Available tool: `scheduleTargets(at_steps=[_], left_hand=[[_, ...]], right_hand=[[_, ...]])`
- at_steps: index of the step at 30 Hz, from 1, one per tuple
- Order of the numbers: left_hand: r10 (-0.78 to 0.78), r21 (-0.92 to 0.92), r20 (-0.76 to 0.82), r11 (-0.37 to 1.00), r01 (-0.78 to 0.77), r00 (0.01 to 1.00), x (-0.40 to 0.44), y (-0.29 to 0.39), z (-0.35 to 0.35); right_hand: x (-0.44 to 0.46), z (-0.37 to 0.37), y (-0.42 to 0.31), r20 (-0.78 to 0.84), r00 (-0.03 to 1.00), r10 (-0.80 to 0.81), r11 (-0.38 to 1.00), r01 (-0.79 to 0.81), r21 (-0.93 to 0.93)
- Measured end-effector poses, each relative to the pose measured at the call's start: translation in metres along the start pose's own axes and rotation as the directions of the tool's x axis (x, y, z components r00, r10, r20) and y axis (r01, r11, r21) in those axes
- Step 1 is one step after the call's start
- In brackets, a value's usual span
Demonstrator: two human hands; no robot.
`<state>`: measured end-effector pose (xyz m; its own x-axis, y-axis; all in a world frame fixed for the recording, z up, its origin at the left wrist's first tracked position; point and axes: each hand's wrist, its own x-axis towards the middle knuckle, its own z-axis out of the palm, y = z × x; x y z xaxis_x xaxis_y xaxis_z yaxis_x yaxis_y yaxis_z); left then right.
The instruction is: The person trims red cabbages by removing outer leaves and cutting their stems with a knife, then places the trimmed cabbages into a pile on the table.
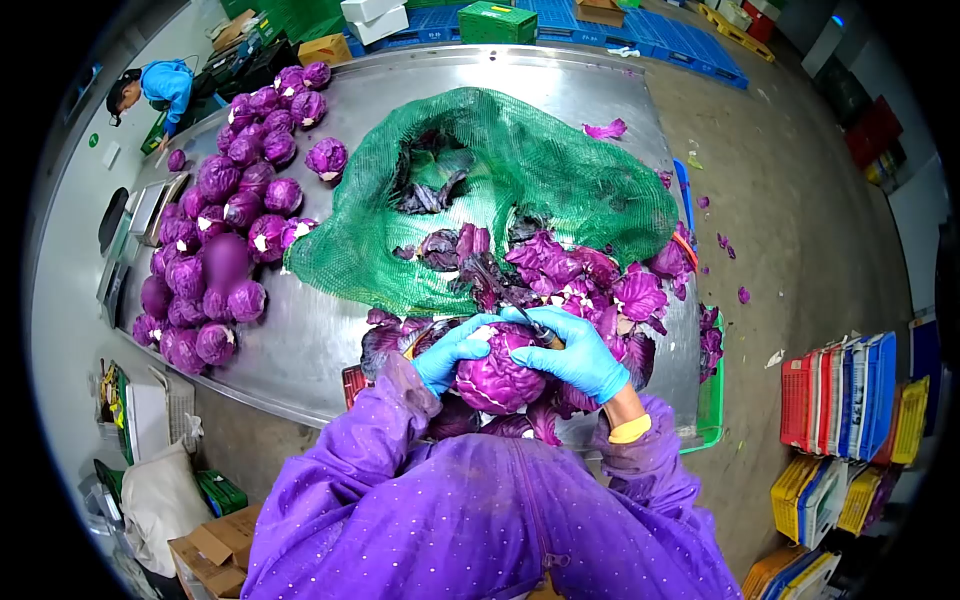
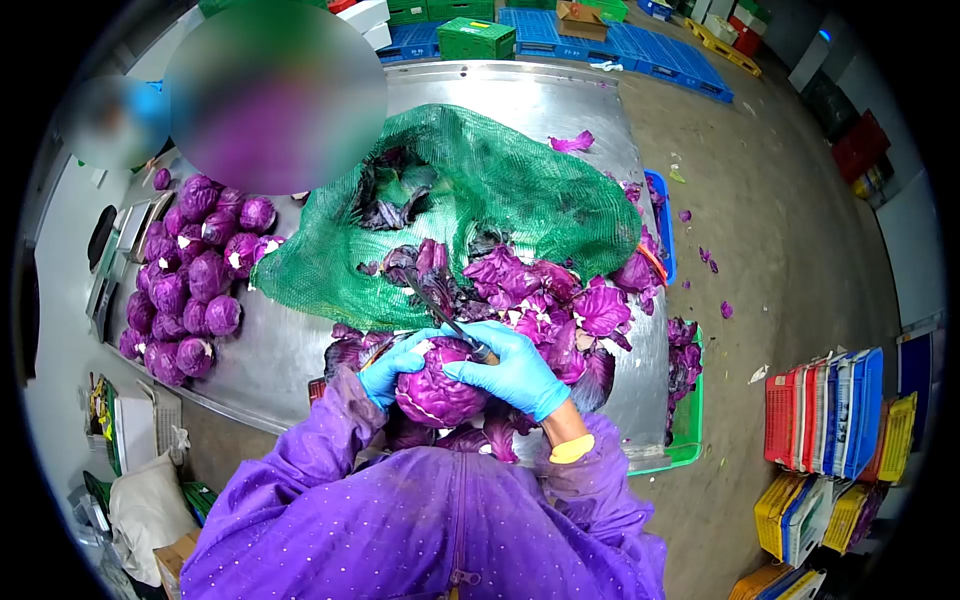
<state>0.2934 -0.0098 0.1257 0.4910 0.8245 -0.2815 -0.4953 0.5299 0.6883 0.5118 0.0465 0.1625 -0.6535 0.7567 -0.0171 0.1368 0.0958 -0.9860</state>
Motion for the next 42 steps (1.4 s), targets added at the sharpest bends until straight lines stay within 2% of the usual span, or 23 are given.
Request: scheduleTargets(at_steps=[2, 6, 9, 10, 13, 14, 15, 17, 18, 19, 20, 21, 22, 25, 26, 27, 29, 31, 34, 35, 37, 40, 42], left_hand=[[-0.026, -0.002, -0.009, 1.000, 0.026, 1.000, -0.002, -0.003, -0.002], [-0.092, -0.030, 0.090, 0.995, 0.095, 0.992, -0.006, 0.000, -0.001], [-0.185, -0.090, 0.146, 0.976, 0.199, 0.972, -0.005, -0.003, 0.000], [-0.211, -0.091, 0.200, 0.968, 0.232, 0.957, -0.006, -0.008, -0.005], [-0.286, -0.018, 0.286, 0.953, 0.303, 0.915, -0.012, -0.014, -0.016], [-0.227, -0.037, 0.279, 0.968, 0.247, 0.933, -0.012, -0.021, -0.018], [-0.164, -0.052, 0.273, 0.981, 0.185, 0.948, -0.012, -0.028, -0.018], [-0.080, -0.175, 0.235, 0.977, 0.123, 0.969, -0.014, -0.023, 0.002], [-0.064, -0.283, 0.202, 0.951, 0.121, 0.977, -0.018, -0.013, 0.019], [-0.113, -0.340, 0.020, 0.933, 0.113, 0.993, -0.020, -0.019, 0.012], [-0.081, -0.397, 0.022, 0.914, 0.083, 0.996, -0.018, -0.024, -0.001], [-0.046, -0.449, 0.026, 0.892, 0.053, 0.999, -0.016, -0.028, -0.010], [-0.009, -0.381, -0.116, 0.924, -0.036, 0.993, -0.015, -0.027, -0.011], [0.109, -0.395, -0.244, 0.896, -0.201, 0.964, -0.001, -0.028, -0.006], [0.130, -0.392, -0.235, 0.894, -0.216, 0.963, 0.004, -0.028, -0.006], [0.184, -0.302, -0.244, 0.919, -0.255, 0.952, 0.008, -0.030, -0.004], [0.290, -0.115, -0.242, 0.939, -0.324, 0.926, 0.015, -0.035, 0.001], [0.264, 0.029, -0.230, 0.964, -0.265, 0.937, 0.004, -0.009, 0.019], [0.032, 0.155, -0.249, 0.988, 0.007, 0.968, -0.005, 0.004, 0.003], [0.112, 0.308, -0.228, 0.951, -0.037, 0.967, 0.000, 0.002, 0.004], [0.124, 0.334, -0.244, 0.942, -0.037, 0.962, 0.004, 0.004, 0.017], [0.187, 0.102, -0.272, 0.981, -0.165, 0.944, 0.012, -0.012, 0.017], [0.217, -0.058, -0.294, 0.968, -0.244, 0.931, 0.016, -0.024, 0.020]], right_hand=[[0.001, -0.002, -0.002, 0.031, 0.998, 0.046, 0.999, -0.046, -0.029], [0.001, -0.005, -0.004, 0.054, 0.998, -0.040, 0.983, 0.049, -0.176], [0.004, -0.005, -0.002, 0.132, 0.991, 0.031, 0.996, -0.019, -0.090], [0.006, -0.003, -0.006, 0.157, 0.978, 0.135, 0.991, -0.135, -0.008], [0.009, -0.001, -0.004, 0.186, 0.964, 0.190, 0.981, -0.195, 0.004], [0.011, 0.002, 0.007, 0.061, 0.967, 0.249, 0.956, -0.255, 0.144], [0.016, -0.002, 0.017, -0.029, 0.958, 0.284, 0.956, -0.280, 0.086], [0.011, -0.007, 0.059, -0.305, 0.952, -0.023, 0.946, -0.078, -0.314], [0.004, -0.005, 0.051, -0.315, 0.943, 0.106, 0.994, -0.091, 0.062], [-0.005, -0.008, 0.048, -0.294, 0.938, 0.186, 0.980, -0.156, 0.121], [-0.014, -0.012, 0.044, -0.271, 0.926, 0.264, 0.959, -0.222, 0.178], [-0.024, -0.014, 0.025, -0.158, 0.901, 0.405, 0.874, -0.330, 0.357], [-0.031, -0.006, 0.028, -0.160, 0.913, 0.375, 0.836, -0.259, 0.483], [-0.046, 0.016, 0.035, -0.044, 0.934, 0.355, 0.666, -0.220, 0.713], [-0.046, 0.027, 0.031, -0.072, 0.920, 0.385, 0.648, -0.214, 0.731], [-0.043, 0.032, 0.037, -0.068, 0.929, 0.364, 0.594, -0.175, 0.785], [-0.033, 0.037, 0.039, -0.123, 0.882, 0.455, 0.613, -0.210, 0.762], [-0.032, 0.021, 0.025, -0.091, 0.866, 0.492, 0.581, -0.248, 0.775], [-0.028, 0.003, 0.012, -0.021, 0.911, 0.411, 0.736, -0.318, 0.597], [-0.025, 0.001, 0.009, 0.010, 0.905, 0.426, 0.777, -0.371, 0.509], [-0.017, 0.000, 0.007, 0.018, 0.923, 0.384, 0.850, -0.361, 0.383], [-0.012, 0.006, 0.005, -0.180, 0.927, 0.329, 0.872, -0.224, 0.436], [-0.011, 0.011, 0.024, -0.372, 0.916, 0.147, 0.963, -0.046, 0.266]])
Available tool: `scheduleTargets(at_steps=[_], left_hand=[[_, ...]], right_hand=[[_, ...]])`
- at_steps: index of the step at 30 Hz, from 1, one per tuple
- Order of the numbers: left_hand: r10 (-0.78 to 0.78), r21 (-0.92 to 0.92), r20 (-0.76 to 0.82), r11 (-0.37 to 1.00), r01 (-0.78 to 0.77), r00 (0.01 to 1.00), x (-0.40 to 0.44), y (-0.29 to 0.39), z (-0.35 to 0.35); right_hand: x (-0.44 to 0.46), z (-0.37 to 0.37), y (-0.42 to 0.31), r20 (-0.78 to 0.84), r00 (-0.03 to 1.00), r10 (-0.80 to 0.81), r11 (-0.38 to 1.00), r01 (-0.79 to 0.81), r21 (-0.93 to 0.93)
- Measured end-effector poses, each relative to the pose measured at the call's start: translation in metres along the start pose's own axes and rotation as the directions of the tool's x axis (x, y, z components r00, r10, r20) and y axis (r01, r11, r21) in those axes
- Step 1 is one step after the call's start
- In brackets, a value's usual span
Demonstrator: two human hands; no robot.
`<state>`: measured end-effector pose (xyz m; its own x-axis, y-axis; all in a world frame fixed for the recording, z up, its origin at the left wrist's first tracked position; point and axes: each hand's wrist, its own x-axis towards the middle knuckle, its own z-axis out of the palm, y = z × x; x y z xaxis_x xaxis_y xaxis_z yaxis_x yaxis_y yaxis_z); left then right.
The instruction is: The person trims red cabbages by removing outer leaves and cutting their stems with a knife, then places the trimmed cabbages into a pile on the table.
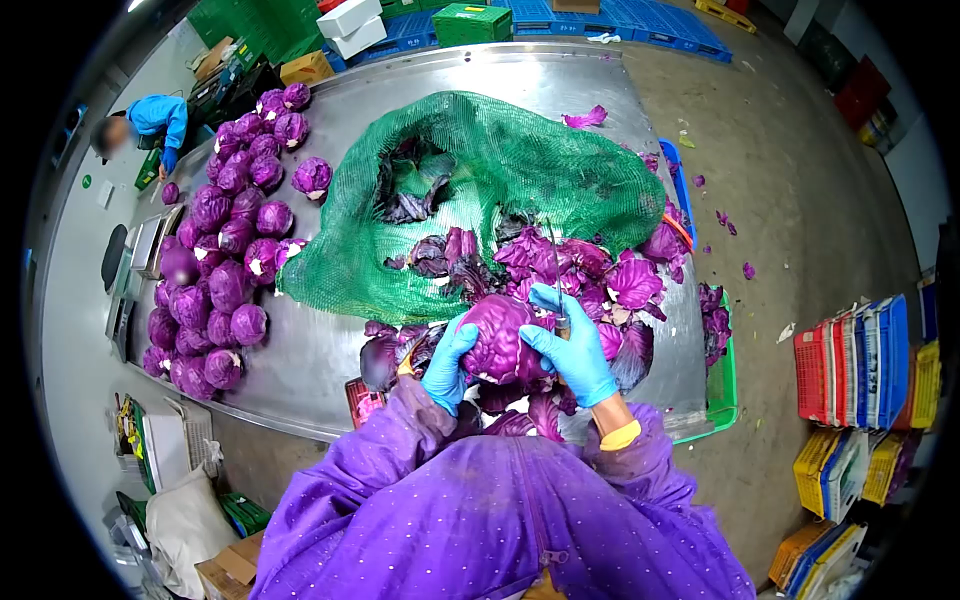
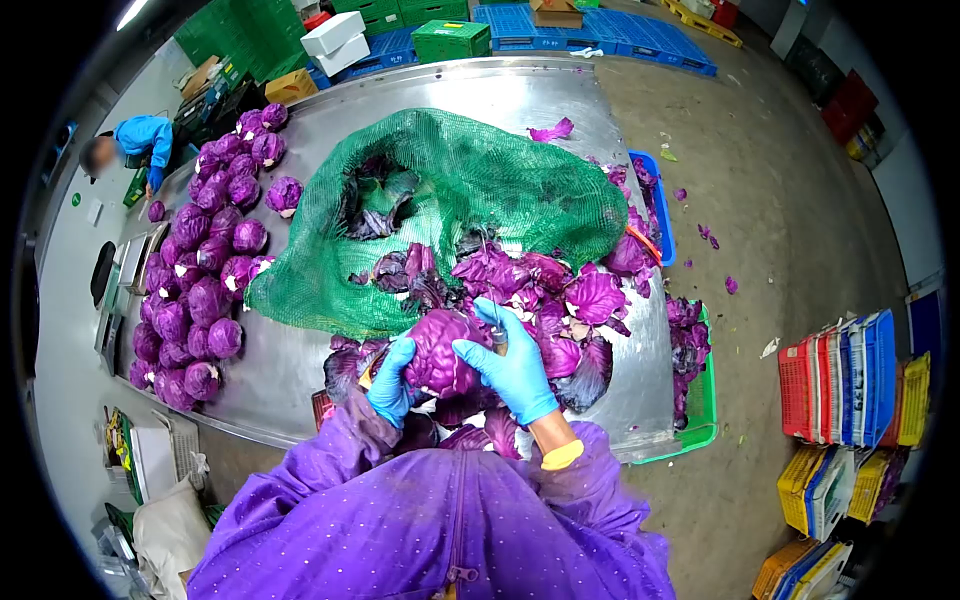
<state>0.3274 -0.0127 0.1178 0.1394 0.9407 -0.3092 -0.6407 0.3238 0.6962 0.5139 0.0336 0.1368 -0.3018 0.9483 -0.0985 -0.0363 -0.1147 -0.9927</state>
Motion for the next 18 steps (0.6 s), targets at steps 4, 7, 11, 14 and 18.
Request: scheduleTargets(at_steps=[4, 7, 11, 14, 18], left_hand=[[0.096, -0.049, -0.101, 0.994, -0.101, 0.990, 0.004, -0.007, 0.001], [0.180, 0.005, -0.076, 0.984, -0.180, 0.981, 0.007, -0.005, 0.003], [0.198, -0.015, -0.139, 0.979, -0.202, 0.970, 0.003, -0.015, -0.002], [0.216, -0.011, -0.197, 0.975, -0.222, 0.956, 0.005, -0.028, -0.010], [0.170, -0.208, -0.221, 0.954, -0.217, 0.960, 0.001, -0.034, -0.013]], right_hand=[[-0.015, 0.017, 0.009, -0.022, 0.962, -0.271, 0.915, 0.250, -0.317], [-0.014, 0.016, 0.005, 0.018, 0.959, -0.282, 0.891, 0.269, -0.365], [-0.007, 0.015, 0.014, -0.035, 0.956, -0.291, 0.937, 0.278, -0.211], [-0.010, 0.015, 0.008, -0.178, 0.984, 0.007, 1.000, -0.005, 0.013], [-0.006, 0.002, 0.014, -0.348, 0.889, 0.297, 0.834, -0.064, 0.548]])
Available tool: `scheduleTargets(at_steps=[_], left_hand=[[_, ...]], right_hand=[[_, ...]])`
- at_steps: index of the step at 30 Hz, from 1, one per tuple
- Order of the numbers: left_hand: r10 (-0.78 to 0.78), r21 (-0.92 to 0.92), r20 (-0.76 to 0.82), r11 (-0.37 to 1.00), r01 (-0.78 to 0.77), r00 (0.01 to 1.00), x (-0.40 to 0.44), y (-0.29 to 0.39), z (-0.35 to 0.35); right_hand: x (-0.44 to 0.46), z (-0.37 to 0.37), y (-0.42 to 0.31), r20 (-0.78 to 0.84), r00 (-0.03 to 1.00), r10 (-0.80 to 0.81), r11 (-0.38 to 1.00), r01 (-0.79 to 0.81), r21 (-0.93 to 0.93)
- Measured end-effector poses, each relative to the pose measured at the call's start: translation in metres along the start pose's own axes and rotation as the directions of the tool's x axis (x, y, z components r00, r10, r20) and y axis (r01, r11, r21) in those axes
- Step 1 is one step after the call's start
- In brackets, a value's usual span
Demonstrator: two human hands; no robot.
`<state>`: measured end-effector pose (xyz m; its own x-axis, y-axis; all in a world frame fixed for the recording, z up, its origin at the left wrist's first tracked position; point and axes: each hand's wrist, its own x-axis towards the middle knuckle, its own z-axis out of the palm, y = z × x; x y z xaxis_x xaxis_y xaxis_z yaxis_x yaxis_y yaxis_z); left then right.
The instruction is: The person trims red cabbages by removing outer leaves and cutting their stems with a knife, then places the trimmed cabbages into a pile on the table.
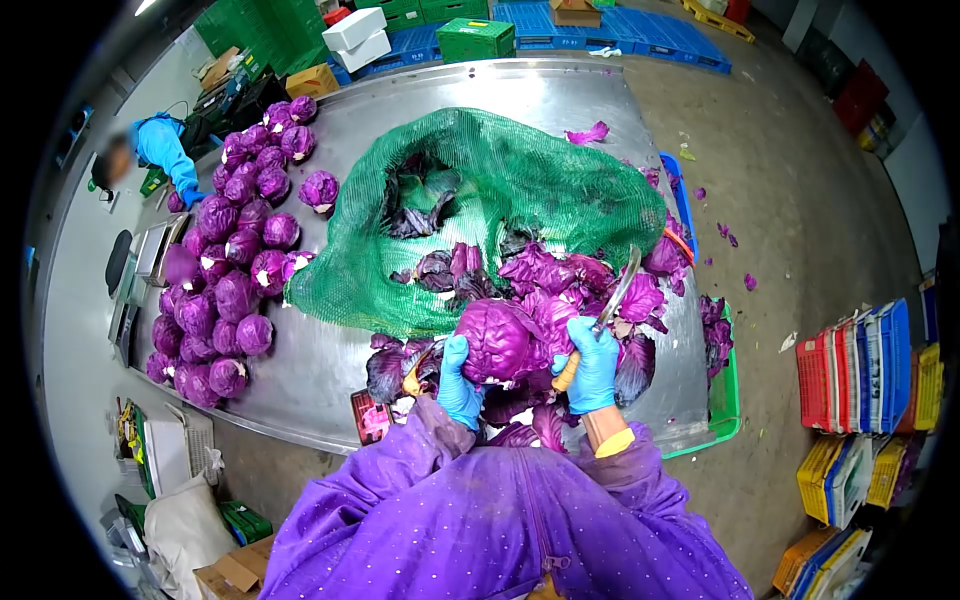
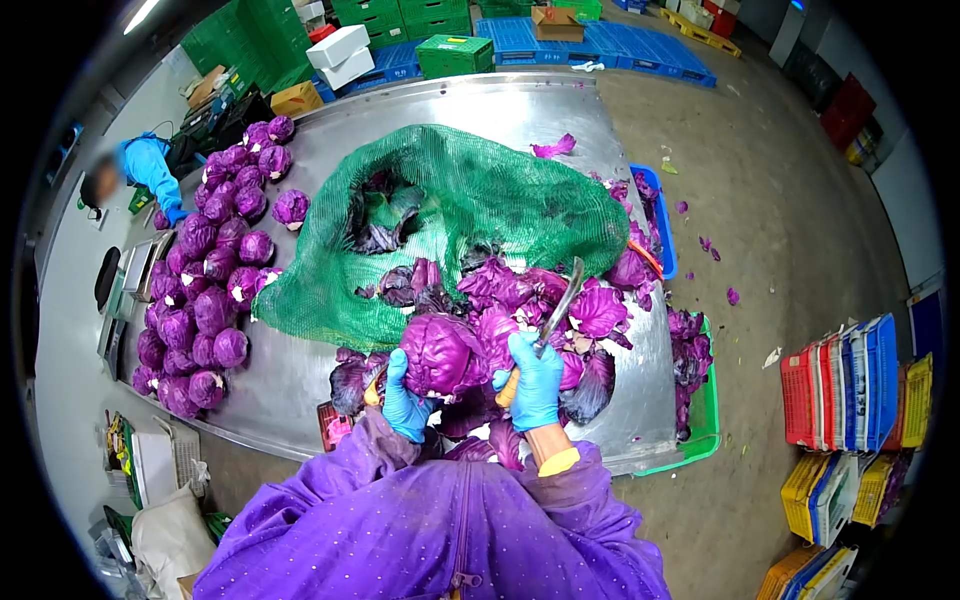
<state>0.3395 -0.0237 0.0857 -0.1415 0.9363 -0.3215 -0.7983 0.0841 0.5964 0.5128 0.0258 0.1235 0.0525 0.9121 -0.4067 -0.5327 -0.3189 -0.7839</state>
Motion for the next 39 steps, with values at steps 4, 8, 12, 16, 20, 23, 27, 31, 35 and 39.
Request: scheduleTargets(at_steps=[4, 8, 12, 16, 20, 23, 27, 31, 35, 39], left_hand=[[-0.032, -0.195, -0.021, 0.980, 0.027, 0.999, -0.003, 0.001, 0.012], [-0.059, -0.313, -0.026, 0.949, 0.048, 0.998, -0.003, 0.000, 0.022], [-0.118, -0.242, -0.012, 0.964, 0.112, 0.993, -0.003, 0.002, 0.016], [-0.071, -0.246, 0.016, 0.966, 0.073, 0.997, -0.001, 0.002, 0.014], [-0.153, -0.257, 0.120, 0.950, 0.180, 0.981, -0.001, 0.008, 0.005], [-0.250, -0.315, 0.325, 0.880, 0.354, 0.912, 0.006, 0.009, -0.021], [-0.256, -0.361, 0.323, 0.857, 0.368, 0.911, -0.003, 0.021, -0.007], [-0.295, -0.476, 0.678, 0.522, 0.707, 0.674, 0.001, 0.025, -0.003], [-0.410, -0.412, 0.452, 0.691, 0.593, 0.792, -0.008, 0.029, 0.000], [-0.370, -0.085, 0.426, 0.892, 0.444, 0.826, -0.020, 0.035, 0.001]], right_hand=[[-0.003, 0.000, -0.006, 0.007, 0.997, 0.078, 0.968, -0.078, 0.239], [-0.016, 0.003, -0.014, 0.160, 0.982, -0.096, 0.987, 0.073, 0.144], [-0.022, 0.011, -0.034, 0.008, 1.000, 0.026, 0.960, -0.027, 0.279], [-0.028, 0.008, -0.042, 0.030, 0.987, -0.157, 0.974, 0.150, 0.172], [-0.023, 0.005, -0.065, -0.062, 0.985, -0.160, 0.973, 0.168, 0.160], [0.033, -0.037, -0.067, -0.078, 0.935, -0.347, 0.914, 0.356, 0.194], [0.032, -0.038, -0.075, 0.025, 0.909, -0.415, 0.828, 0.389, -0.404], [-0.006, -0.006, -0.065, 0.382, 0.924, -0.029, 0.891, 0.197, -0.409], [-0.016, 0.017, -0.046, 0.570, 0.811, 0.134, 0.940, 0.078, -0.332], [-0.017, 0.034, -0.038, 0.663, 0.731, 0.163, 0.922, 0.126, -0.366]])
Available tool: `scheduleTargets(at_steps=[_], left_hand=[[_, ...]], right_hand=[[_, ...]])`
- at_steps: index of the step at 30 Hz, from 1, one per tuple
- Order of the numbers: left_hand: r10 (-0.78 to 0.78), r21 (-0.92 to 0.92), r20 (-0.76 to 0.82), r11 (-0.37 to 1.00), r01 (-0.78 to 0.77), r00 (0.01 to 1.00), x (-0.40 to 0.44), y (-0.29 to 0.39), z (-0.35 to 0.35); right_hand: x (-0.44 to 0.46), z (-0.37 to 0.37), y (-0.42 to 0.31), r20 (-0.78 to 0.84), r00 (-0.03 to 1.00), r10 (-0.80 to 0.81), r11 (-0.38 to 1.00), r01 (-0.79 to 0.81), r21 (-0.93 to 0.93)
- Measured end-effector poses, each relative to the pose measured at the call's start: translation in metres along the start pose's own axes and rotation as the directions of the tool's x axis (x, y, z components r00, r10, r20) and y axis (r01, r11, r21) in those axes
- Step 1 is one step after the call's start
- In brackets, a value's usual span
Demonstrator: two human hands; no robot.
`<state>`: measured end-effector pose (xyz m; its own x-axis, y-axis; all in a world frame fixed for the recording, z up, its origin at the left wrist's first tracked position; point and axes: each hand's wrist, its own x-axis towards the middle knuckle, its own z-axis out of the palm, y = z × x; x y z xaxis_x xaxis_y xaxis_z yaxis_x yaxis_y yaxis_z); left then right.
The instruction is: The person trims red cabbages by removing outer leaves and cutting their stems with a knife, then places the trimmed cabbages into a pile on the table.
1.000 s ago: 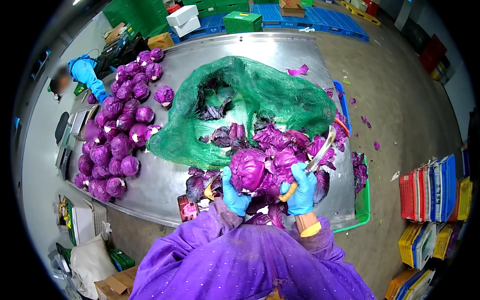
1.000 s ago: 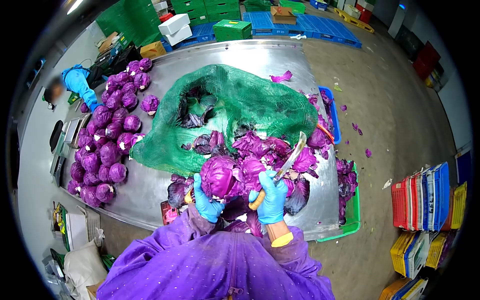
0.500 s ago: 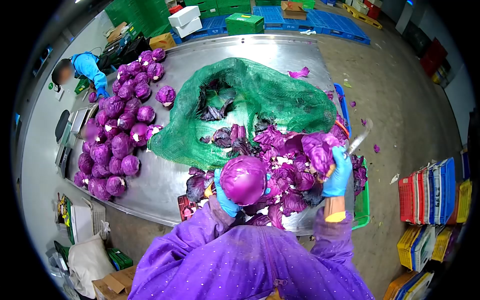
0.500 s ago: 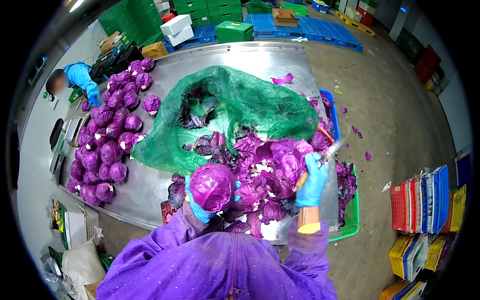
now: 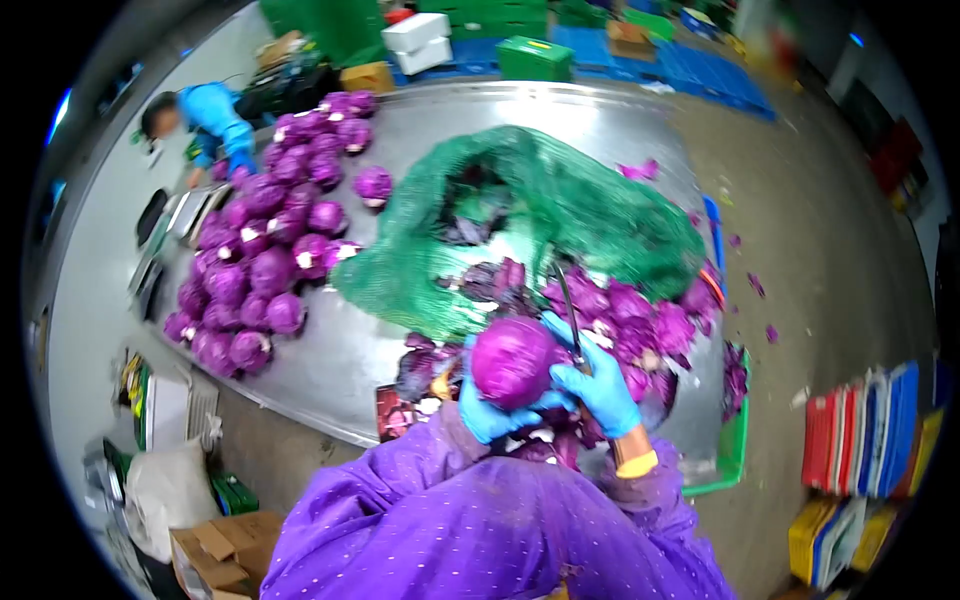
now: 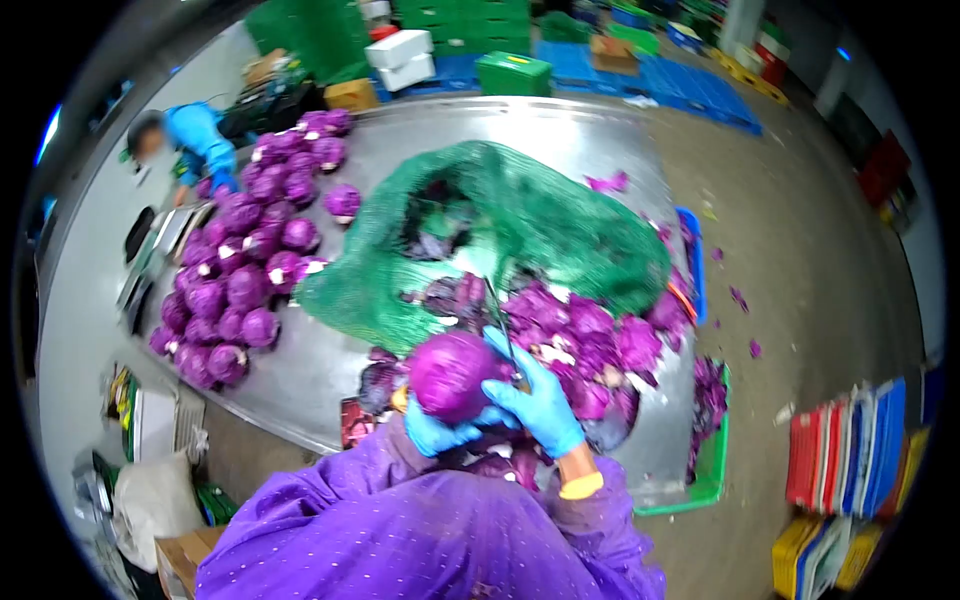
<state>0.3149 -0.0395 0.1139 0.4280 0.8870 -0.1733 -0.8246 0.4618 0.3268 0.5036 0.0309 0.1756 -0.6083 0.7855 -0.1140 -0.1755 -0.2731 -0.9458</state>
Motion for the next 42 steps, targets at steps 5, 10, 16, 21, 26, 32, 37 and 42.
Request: scheduleTargets(at_steps=[5, 10, 16, 21, 26, 32, 37, 42], left_hand=[[0.033, 0.013, -0.322, 0.999, -0.030, 0.946, -0.013, 0.013, -0.004], [0.221, 0.011, -0.402, 0.972, -0.236, 0.889, -0.035, 0.014, -0.031], [0.544, -0.081, -0.506, 0.743, -0.665, 0.669, -0.080, 0.125, -0.069], [0.797, -0.021, -0.478, 0.409, -0.912, 0.369, -0.159, 0.283, -0.101], [0.832, 0.340, -0.549, 0.134, -0.931, -0.081, -0.230, 0.419, -0.134], [0.468, 0.744, -0.622, 0.106, -0.660, -0.627, -0.298, 0.508, -0.139], [0.525, 0.788, -0.609, 0.312, -0.531, -0.595, -0.338, 0.523, -0.189], [0.637, 0.763, -0.609, 0.309, -0.568, -0.472, -0.390, 0.529, -0.295]], right_hand=[[0.000, 0.003, 0.027, -0.083, 0.977, 0.197, 0.980, -0.193, 0.056], [0.018, 0.031, 0.035, -0.131, 0.962, 0.239, 0.968, -0.247, -0.048], [0.037, 0.028, 0.036, -0.122, 0.986, 0.111, 0.980, -0.129, -0.153], [0.025, 0.000, 0.068, -0.283, 0.942, 0.178, 0.954, -0.236, -0.186], [0.014, 0.022, 0.053, -0.436, 0.851, 0.292, 0.891, -0.407, -0.199], [0.020, 0.030, 0.066, -0.584, 0.716, 0.382, 0.861, -0.506, -0.057], [0.022, -0.016, 0.118, -0.512, 0.778, 0.363, 0.883, -0.463, -0.078], [0.030, -0.022, 0.130, -0.461, 0.812, 0.358, 0.891, -0.444, -0.092]])
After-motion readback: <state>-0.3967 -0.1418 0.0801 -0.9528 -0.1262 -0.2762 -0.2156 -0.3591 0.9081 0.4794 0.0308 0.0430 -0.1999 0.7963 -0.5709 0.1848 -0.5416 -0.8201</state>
